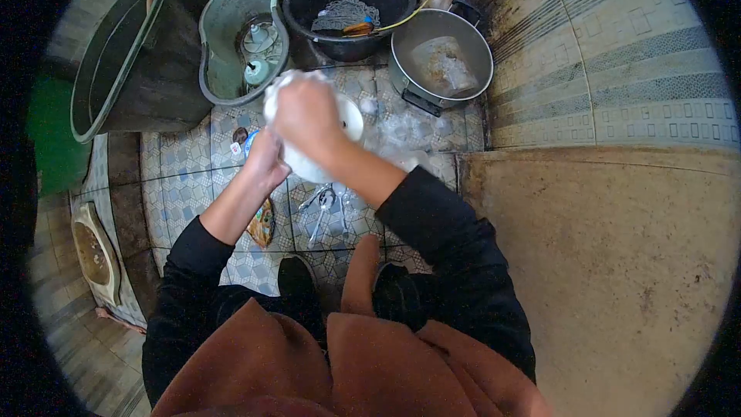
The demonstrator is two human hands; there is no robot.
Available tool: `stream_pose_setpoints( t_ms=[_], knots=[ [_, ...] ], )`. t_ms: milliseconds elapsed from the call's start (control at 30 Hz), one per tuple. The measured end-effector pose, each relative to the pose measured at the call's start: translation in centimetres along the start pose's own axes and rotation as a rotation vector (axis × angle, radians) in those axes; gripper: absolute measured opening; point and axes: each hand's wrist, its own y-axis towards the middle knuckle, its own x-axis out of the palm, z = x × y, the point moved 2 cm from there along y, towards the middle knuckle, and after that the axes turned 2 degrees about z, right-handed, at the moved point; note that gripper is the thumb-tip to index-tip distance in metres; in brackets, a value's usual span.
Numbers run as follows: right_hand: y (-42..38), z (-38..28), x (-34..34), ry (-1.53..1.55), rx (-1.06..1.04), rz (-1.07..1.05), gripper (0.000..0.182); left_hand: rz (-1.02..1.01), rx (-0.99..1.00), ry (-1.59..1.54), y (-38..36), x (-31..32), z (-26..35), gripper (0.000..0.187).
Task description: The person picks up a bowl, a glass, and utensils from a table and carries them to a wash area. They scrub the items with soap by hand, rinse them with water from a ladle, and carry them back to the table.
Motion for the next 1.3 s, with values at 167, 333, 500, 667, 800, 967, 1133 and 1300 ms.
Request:
stream_pose_setpoints(
  t_ms=[167,333,500,667,800,967,1133,1300],
  knots=[
    [-5.6,-1.5,-0.4,-0.025,-0.284,0.184,0.027,-0.060,-0.019,-0.291,0.9,-1.8,1.6,0.047],
    [-4.8,-2.4,-2.2,0.073,-0.495,0.360,0.031,-0.099,0.156,-0.122,-0.2,-0.3,3.6,0.049],
    [-1.9,-2.3,-4.3,0.097,-0.387,0.458,0.028,0.021,0.197,-0.154,-1.6,1.9,4.6,0.045],
    [-1.7,3.2,-1.6,1.006,0.830,0.543,0.029,-0.018,0.145,-0.246,-1.0,0.1,4.8,0.043],
    [-2.2,6.7,0.6,1.497,1.031,0.117,0.028,-0.044,0.190,-0.074,-1.5,-0.3,4.5,0.047],
    [-1.4,9.5,1.5,1.180,0.817,-0.081,0.027,-0.251,0.180,0.324,-1.9,0.1,3.0,0.041],
    [-0.5,4.6,-1.1,0.414,-0.050,-0.019,0.018,-0.246,0.146,0.646,-2.1,0.5,1.8,0.037],
    [-0.5,1.0,-1.2,0.178,-0.101,-0.014,0.027,-0.216,0.324,0.509,-0.7,-1.0,0.6,0.027]
  ],
)
